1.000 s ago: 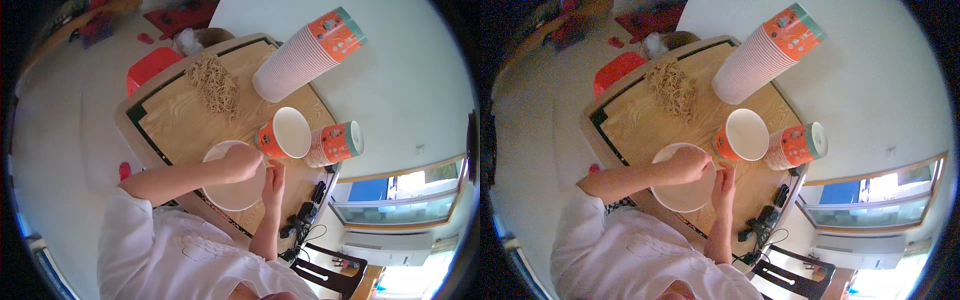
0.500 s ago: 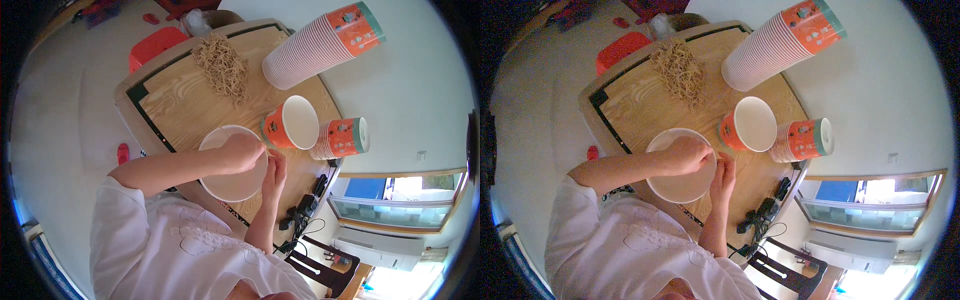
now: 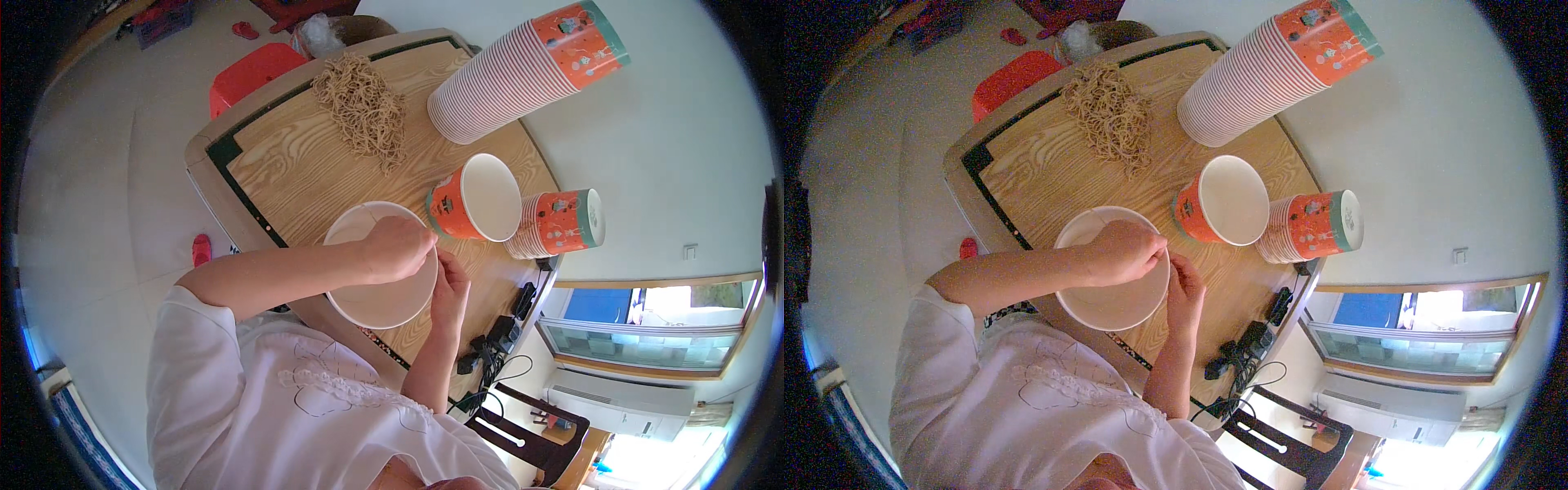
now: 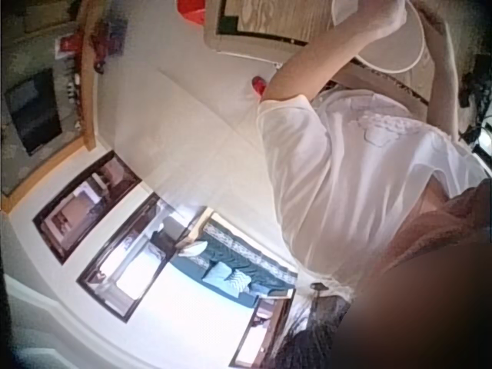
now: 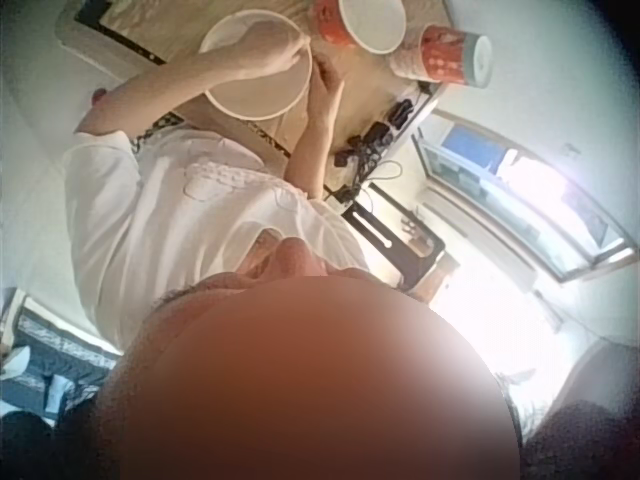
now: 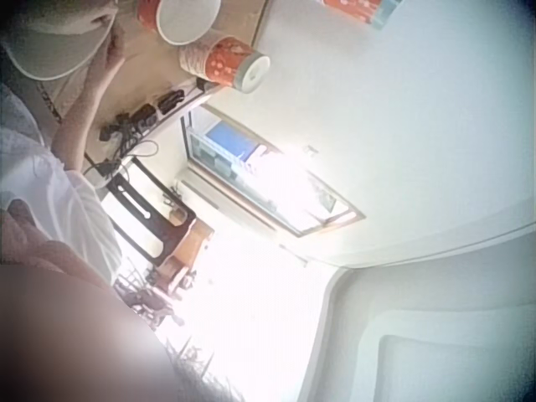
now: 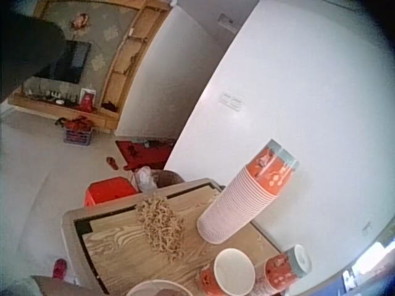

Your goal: Placing rubber bands around the rims of paper cups.

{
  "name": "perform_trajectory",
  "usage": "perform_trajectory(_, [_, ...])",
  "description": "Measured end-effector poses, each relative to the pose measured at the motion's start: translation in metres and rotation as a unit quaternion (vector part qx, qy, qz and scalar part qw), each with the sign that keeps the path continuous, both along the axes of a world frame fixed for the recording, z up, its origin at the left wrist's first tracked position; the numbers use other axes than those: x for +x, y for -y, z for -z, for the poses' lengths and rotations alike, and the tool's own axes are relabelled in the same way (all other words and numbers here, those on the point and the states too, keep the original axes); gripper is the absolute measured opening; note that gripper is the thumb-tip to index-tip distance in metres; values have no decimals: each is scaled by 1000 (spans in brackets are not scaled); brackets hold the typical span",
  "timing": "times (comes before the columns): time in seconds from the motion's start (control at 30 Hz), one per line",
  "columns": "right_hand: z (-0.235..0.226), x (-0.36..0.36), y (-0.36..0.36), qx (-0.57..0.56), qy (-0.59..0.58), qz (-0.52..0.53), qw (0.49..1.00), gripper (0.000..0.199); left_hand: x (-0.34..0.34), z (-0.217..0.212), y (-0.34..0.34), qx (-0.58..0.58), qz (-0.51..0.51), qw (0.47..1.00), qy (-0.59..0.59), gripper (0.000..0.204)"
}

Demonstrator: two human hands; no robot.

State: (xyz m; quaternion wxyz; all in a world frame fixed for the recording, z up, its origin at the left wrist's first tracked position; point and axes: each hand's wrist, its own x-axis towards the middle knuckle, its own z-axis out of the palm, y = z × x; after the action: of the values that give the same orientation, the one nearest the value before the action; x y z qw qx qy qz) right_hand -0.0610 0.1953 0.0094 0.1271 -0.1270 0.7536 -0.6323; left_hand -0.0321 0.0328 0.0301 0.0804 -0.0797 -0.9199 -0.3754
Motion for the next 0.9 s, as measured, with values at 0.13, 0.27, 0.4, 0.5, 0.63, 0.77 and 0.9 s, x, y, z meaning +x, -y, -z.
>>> perform_trajectory(0.13, [3,-3,2,-13,15,1,1000,12,2,-5,2,-4,2,1000,8,11])
perform_trajectory(0.27, [7,-6,0,-11,-32,37,999,8,3,-18,5,-53,-11,998,-20,11])
perform_trajectory(0.4, [0,-8,1,-9,-31,51,998,6,-9,-23,16,-138,-27,981,-135,8])
perform_trajectory(0.5, [2,-11,0,-30,-40,36,998,6,-13,-32,20,-197,20,978,-73,11])
perform_trajectory(0.63, [0,-20,-3,-28,-24,15,999,5,-8,-45,22,-197,46,979,-8,17])
perform_trajectory(0.77, [-2,-23,-7,-39,74,-49,995,4,-5,-35,33,-76,62,995,1,21])
perform_trajectory(0.9, [-11,-13,7,-75,115,-55,989,4,-16,5,39,155,97,968,175,27])
